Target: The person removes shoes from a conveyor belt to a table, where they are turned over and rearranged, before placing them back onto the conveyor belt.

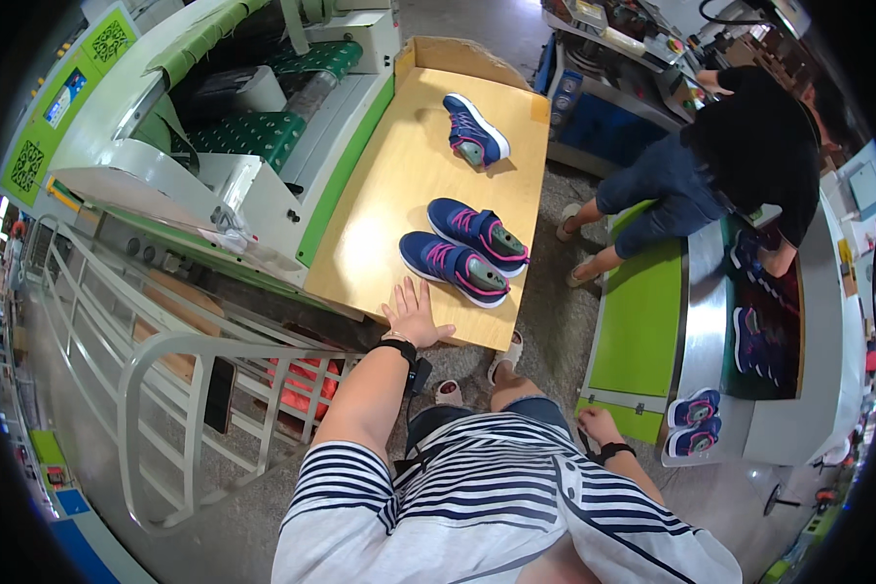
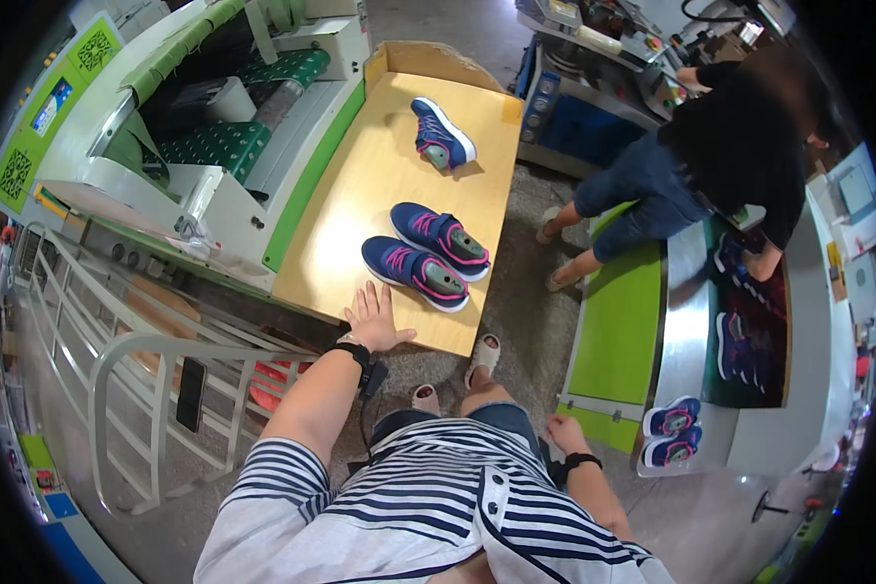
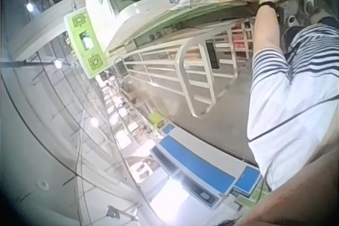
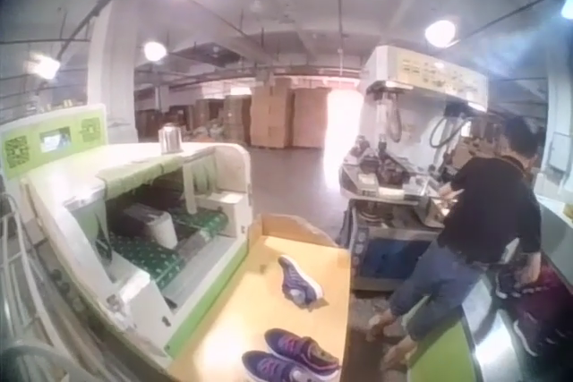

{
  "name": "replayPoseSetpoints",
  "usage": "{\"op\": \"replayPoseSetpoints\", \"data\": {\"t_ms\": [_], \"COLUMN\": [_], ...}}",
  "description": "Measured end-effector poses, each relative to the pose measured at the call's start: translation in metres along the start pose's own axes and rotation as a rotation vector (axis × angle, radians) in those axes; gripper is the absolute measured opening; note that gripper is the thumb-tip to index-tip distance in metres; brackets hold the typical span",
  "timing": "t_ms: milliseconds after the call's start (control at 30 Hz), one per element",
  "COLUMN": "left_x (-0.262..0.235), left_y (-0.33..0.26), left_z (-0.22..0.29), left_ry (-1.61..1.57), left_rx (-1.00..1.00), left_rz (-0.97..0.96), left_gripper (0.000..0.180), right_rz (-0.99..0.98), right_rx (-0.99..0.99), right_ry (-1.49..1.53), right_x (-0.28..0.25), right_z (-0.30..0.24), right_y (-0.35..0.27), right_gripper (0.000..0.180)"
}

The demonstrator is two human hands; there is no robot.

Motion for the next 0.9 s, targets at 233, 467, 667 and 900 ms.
{"op": "replayPoseSetpoints", "data": {"t_ms": [233,467,667,900], "left_x": [0.003,0.009,0.006,-0.006], "left_y": [-0.01,-0.011,-0.018,-0.021], "left_z": [-0.013,0.006,0.005,0.018], "left_ry": [0.016,-0.075,-0.14,-0.144], "left_rx": [-0.029,-0.023,-0.087,-0.183], "left_rz": [-0.011,0.025,0.061,0.125], "left_gripper": [0.117,0.119,0.125,0.127], "right_rz": [0.076,0.127,-0.001,0.141], "right_rx": [-0.462,-1.047,-1.469,-1.322], "right_ry": [0.327,0.074,-0.024,-0.605], "right_x": [-0.06,-0.132,-0.104,-0.071], "right_z": [-0.192,-0.429,-0.557,-0.579], "right_y": [0.106,0.148,0.167,0.291], "right_gripper": [0.022,0.023,0.033,0.08]}}
Point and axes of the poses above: each hand's wrist, its own y-axis towards the middle knuckle, its own x-axis out of the palm, z = x × y, the point moved 5 cm from there along y, towards the middle knuckle, and after that the axes turned 3 degrees about -x, right-handed, at the moved point
